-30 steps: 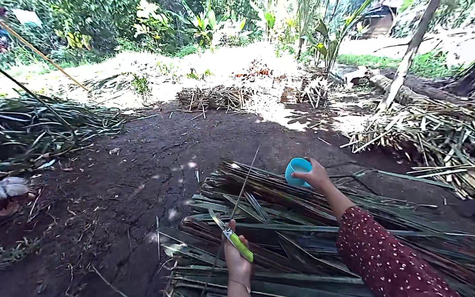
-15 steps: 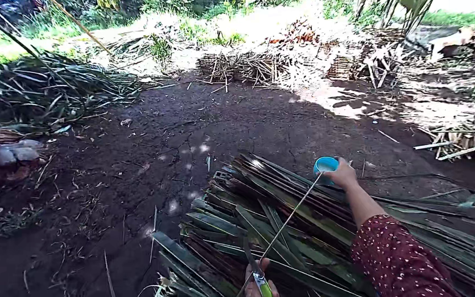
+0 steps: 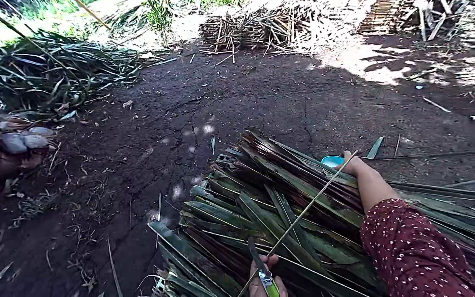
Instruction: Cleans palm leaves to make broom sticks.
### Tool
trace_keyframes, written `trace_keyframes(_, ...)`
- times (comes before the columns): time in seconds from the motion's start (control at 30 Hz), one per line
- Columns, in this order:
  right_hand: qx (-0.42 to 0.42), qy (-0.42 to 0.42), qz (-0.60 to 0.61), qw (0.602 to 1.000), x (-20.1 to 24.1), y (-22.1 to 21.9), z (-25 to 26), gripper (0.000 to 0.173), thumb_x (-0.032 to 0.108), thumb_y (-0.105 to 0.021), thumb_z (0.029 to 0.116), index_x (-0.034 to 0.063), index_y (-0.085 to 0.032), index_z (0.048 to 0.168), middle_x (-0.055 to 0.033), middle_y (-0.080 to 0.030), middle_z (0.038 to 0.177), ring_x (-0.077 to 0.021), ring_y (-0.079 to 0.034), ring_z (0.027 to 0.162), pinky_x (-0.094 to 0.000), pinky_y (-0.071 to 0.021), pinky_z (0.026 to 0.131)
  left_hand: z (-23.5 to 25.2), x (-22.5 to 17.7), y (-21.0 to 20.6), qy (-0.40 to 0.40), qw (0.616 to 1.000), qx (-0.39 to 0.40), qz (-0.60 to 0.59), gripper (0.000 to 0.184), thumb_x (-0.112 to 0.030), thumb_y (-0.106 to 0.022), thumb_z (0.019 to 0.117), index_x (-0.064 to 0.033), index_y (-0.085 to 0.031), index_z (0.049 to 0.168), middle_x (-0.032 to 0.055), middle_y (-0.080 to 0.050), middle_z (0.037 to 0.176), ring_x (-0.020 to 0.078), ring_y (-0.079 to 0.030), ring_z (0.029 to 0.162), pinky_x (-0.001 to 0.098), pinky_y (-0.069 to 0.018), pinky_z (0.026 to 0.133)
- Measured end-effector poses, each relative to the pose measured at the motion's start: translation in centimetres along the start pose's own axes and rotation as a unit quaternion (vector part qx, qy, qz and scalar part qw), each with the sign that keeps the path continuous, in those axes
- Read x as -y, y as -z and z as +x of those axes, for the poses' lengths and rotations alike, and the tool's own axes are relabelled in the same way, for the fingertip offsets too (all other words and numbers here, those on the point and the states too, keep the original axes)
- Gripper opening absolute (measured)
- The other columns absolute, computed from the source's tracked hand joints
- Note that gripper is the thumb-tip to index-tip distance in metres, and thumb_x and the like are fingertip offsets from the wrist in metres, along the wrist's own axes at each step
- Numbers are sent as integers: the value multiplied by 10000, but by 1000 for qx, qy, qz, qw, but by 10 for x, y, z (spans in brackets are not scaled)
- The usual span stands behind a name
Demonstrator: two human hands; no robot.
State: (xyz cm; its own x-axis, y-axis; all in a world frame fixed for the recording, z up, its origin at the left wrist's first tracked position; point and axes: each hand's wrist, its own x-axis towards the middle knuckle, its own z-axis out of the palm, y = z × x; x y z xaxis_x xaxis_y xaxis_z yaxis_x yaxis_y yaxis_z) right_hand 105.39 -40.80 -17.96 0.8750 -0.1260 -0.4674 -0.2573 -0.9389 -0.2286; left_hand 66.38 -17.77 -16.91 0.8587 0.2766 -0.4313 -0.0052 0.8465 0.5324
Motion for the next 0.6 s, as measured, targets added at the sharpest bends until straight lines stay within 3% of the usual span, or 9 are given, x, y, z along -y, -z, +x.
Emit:
trace_keyframes(0.07, 28, -27, 5, 999, -4, -3, -1, 891, 405, -709, 958, -62, -241, 1555, -361, -459, 1460, -461, -481, 1369, -576, -379, 1128, -1, 0, 0, 0, 1000, 1, -3, 306, -83, -163, 1089, -127, -449, 1189, 20, -751, 1100, 7, -631, 553, 146, -521, 524)
trace_keyframes(0.17, 92, -31, -9, 995, -7, -2, -5, 679, 369, -584, 1041, -135, -398, 1456, -354, -488, 1434, -421, -493, 1362, -549, -361, 1129, -1, 0, -1, -6, 1000, 6, -5, 316, -82, -157, 1083, -135, -453, 1181, 14, -756, 1095, 7, -632, 547, 144, -520, 519)
trace_keyframes(0.27, 107, -56, -24, 992, -7, -8, -1, 594, 327, -558, 1052, -125, -448, 1421, -336, -513, 1414, -394, -518, 1341, -535, -387, 1104, -1, 0, 0, -7, 1000, 11, -12, 322, -83, -159, 1081, -137, -460, 1180, 21, -757, 1098, 15, -642, 557, 148, -527, 525)
trace_keyframes(0.47, 90, -120, -40, 988, 6, -16, -12, 687, 354, -494, 1071, -25, -236, 1582, -299, -446, 1505, -355, -454, 1421, -491, -378, 1137, -2, -1, -1, -4, 1000, 9, -17, 330, -80, -175, 1087, -144, -488, 1168, 22, -762, 1093, 18, -649, 566, 152, -530, 532)
trace_keyframes(0.6, 84, -124, -60, 987, 11, -16, -24, 555, 268, -508, 1068, -46, -385, 1509, -289, -489, 1471, -349, -479, 1400, -488, -393, 1121, -2, -1, -1, -6, 999, 18, -26, 317, -74, -188, 1085, -145, -485, 1170, 30, -757, 1108, 25, -653, 576, 157, -533, 539)
